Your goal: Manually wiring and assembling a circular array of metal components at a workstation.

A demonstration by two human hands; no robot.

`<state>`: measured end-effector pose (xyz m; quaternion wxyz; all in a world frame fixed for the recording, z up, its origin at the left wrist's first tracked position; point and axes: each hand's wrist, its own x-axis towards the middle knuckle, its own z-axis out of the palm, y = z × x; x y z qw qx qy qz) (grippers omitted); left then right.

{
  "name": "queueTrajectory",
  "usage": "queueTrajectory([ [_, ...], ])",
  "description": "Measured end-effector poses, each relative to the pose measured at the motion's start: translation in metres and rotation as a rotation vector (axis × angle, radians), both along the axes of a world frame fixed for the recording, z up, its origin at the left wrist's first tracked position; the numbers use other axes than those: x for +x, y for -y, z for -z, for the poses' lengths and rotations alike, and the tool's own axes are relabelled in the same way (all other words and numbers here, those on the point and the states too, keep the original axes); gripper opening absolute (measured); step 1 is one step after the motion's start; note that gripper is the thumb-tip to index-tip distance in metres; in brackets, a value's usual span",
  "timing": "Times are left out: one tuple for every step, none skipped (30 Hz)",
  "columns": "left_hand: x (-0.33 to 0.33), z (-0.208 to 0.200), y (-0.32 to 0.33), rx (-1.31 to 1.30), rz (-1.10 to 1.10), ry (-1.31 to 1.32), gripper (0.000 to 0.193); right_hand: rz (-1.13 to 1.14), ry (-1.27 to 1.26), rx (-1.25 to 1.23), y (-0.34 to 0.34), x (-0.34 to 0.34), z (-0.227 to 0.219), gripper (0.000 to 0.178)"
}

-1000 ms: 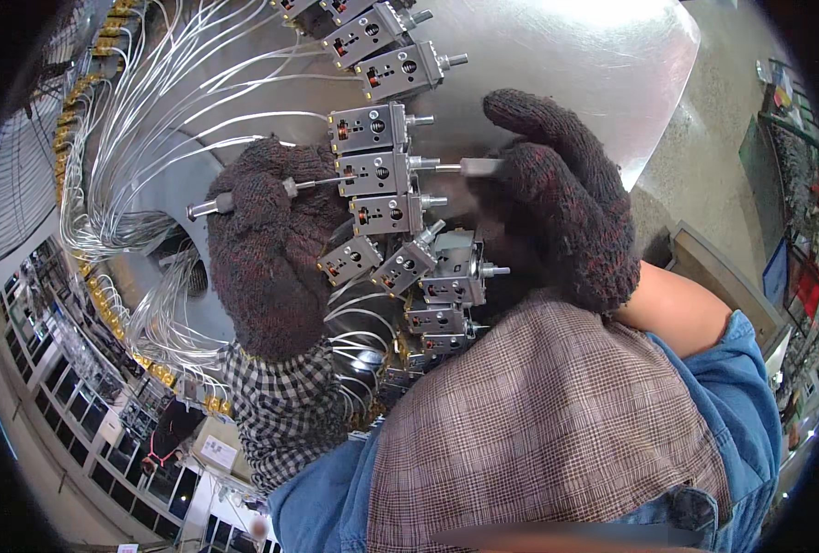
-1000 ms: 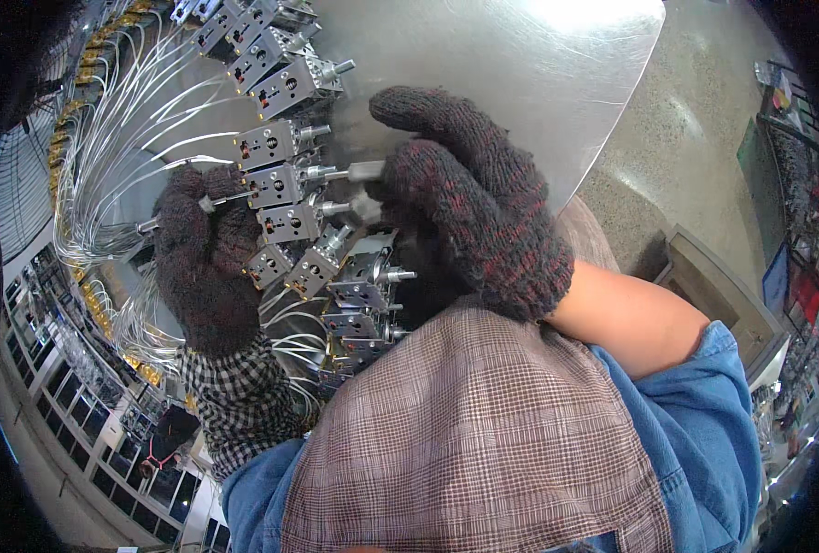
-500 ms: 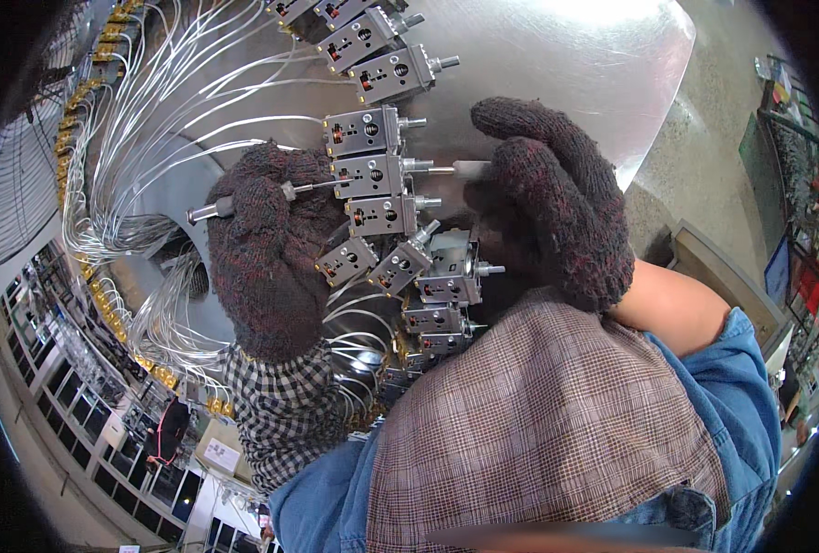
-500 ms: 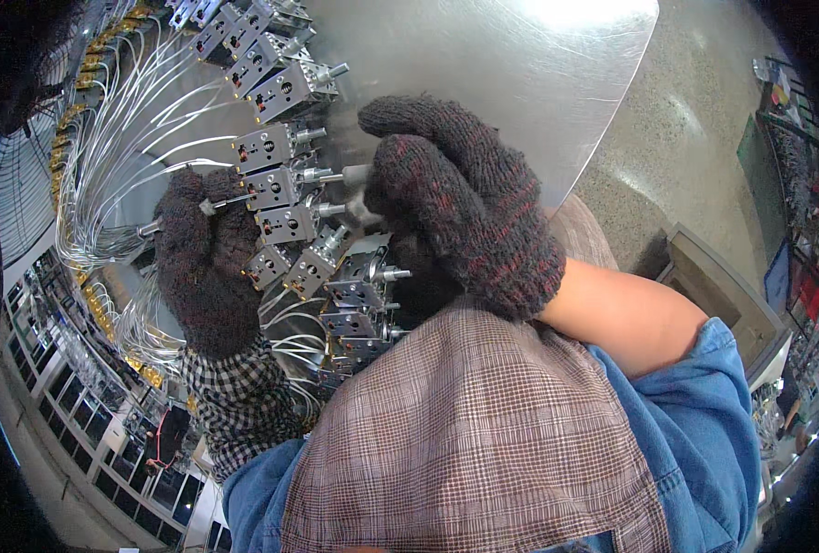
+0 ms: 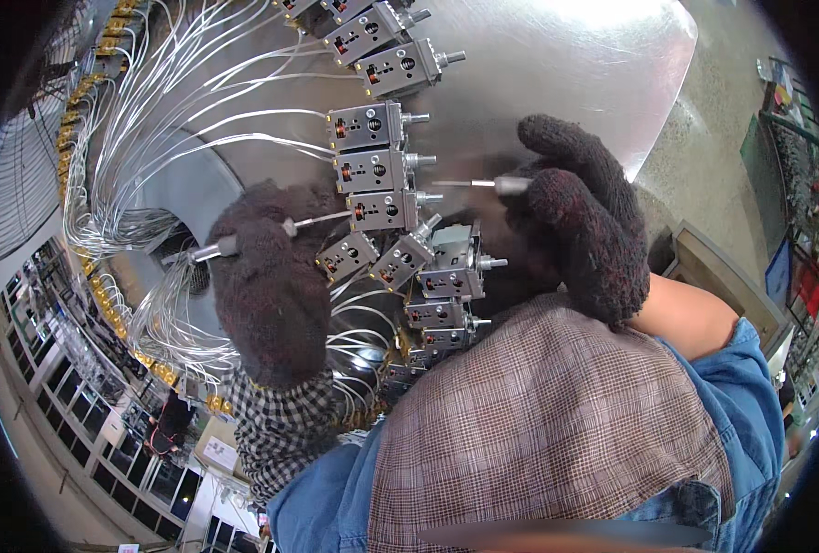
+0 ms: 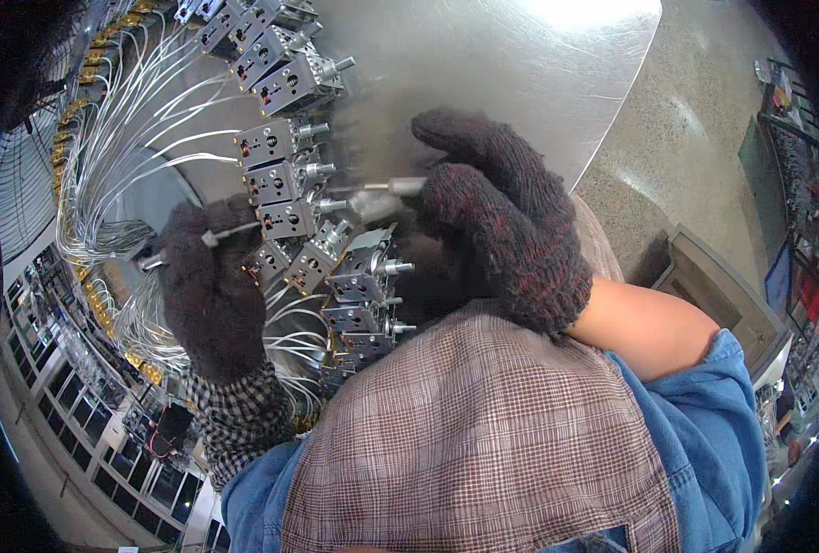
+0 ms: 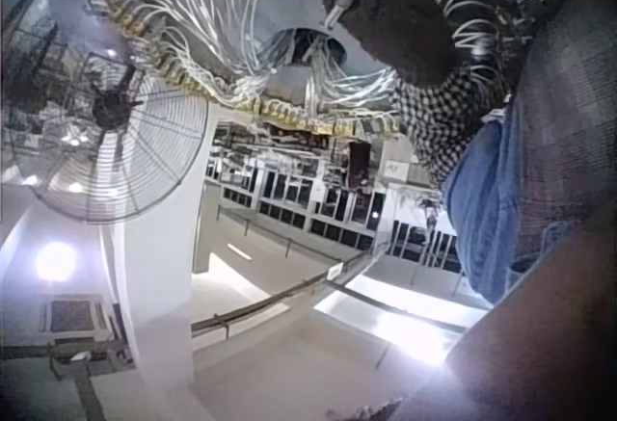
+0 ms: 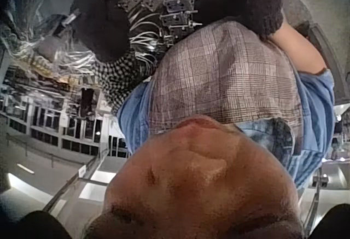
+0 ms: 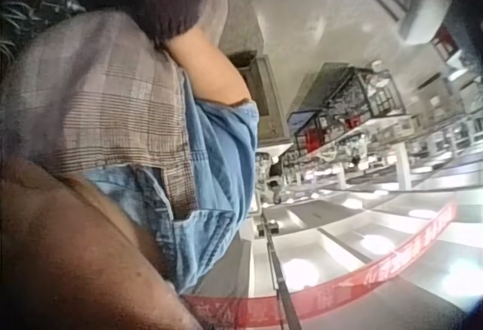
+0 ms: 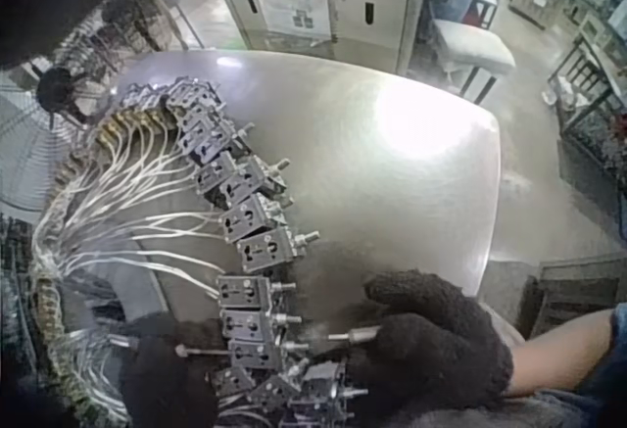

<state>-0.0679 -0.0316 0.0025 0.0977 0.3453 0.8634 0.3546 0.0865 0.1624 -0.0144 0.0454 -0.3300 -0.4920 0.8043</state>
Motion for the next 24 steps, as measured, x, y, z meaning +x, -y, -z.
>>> queueTrajectory([
  [0.006, 0.000, 0.005, -0.002, -0.002, -0.005, 0.025, -0.001, 0.000, 0.011, 0.002, 0.002, -0.002, 0.041],
  [0.013, 0.003, 0.009, 0.278, -0.189, 0.361, 0.025, -0.003, 0.004, 0.023, 0.005, 0.003, -0.001, 0.041],
  [0.017, 0.005, 0.012, 0.560, -0.376, 0.727, 0.026, -0.005, 0.004, 0.022, 0.007, 0.004, 0.000, 0.041],
  [0.016, 0.004, 0.011, 0.560, -0.374, 0.729, 0.026, 0.003, -0.012, 0.003, 0.008, 0.004, 0.001, 0.041],
  [0.015, 0.002, 0.010, 0.533, -0.354, 0.768, 0.027, 0.013, -0.027, -0.016, 0.009, 0.004, 0.001, 0.041],
  [0.015, 0.001, 0.008, 0.505, -0.333, 0.807, 0.028, 0.016, -0.026, -0.014, 0.010, 0.005, 0.000, 0.041],
  [0.016, 0.002, 0.006, 0.506, -0.331, 0.808, 0.028, 0.004, -0.024, -0.007, 0.011, 0.005, -0.001, 0.042],
  [0.018, 0.003, 0.003, 0.535, -0.295, 0.769, 0.029, -0.008, -0.021, 0.000, 0.012, 0.005, -0.002, 0.043],
  [0.020, 0.004, 0.001, 0.564, -0.260, 0.729, 0.030, -0.006, -0.021, 0.002, 0.013, 0.004, -0.003, 0.043],
  [0.019, 0.003, 0.000, 0.564, -0.255, 0.733, 0.030, 0.015, -0.013, -0.042, 0.014, 0.004, -0.003, 0.041],
  [0.018, 0.000, -0.003, 0.573, -0.217, 0.737, 0.033, 0.036, -0.006, -0.086, 0.014, 0.004, -0.003, 0.040],
  [0.018, -0.001, -0.004, 0.582, -0.179, 0.740, 0.038, 0.040, -0.005, -0.085, 0.014, 0.004, -0.003, 0.040],
  [0.019, -0.001, -0.004, 0.582, -0.176, 0.739, 0.038, 0.016, -0.020, -0.075, 0.013, 0.004, -0.002, 0.039],
  [0.020, -0.001, -0.004, 0.488, -0.197, 0.642, 0.037, -0.008, -0.036, -0.066, 0.013, 0.004, 0.000, 0.039],
  [0.021, -0.001, -0.004, 0.395, -0.217, 0.544, 0.037, -0.007, -0.038, -0.065, 0.013, 0.003, 0.000, 0.039],
  [0.020, 0.003, -0.003, 0.395, -0.214, 0.546, 0.037, -0.005, -0.050, -0.066, 0.013, 0.003, 0.001, 0.040],
  [0.018, 0.010, -0.001, 0.446, -0.186, 0.512, 0.037, -0.003, -0.062, -0.066, 0.014, 0.003, 0.002, 0.040],
  [0.017, 0.014, 0.001, 0.497, -0.158, 0.477, 0.036, -0.001, -0.061, -0.064, 0.016, 0.003, 0.006, 0.040],
  [0.016, 0.013, 0.001, 0.496, -0.159, 0.478, 0.036, 0.017, -0.127, 0.023, 0.017, 0.003, 0.010, 0.040],
  [0.015, 0.010, 0.000, 0.385, -0.109, 0.369, 0.034, 0.034, -0.192, 0.111, 0.019, 0.003, 0.013, 0.041],
  [0.014, 0.007, -0.002, 0.274, -0.060, 0.261, 0.033, 0.034, -0.191, 0.111, 0.018, 0.003, 0.011, 0.041],
  [0.016, 0.004, -0.004, 0.273, -0.060, 0.262, 0.033, 0.031, -0.216, 0.036, 0.017, 0.002, 0.007, 0.041],
  [0.019, 0.001, -0.009, 0.380, -0.158, 0.426, 0.027, 0.028, -0.242, -0.039, 0.016, 0.002, 0.006, 0.041],
  [0.021, -0.001, -0.011, 0.485, -0.256, 0.590, 0.023, 0.027, -0.240, -0.039, 0.016, 0.004, 0.008, 0.041],
])
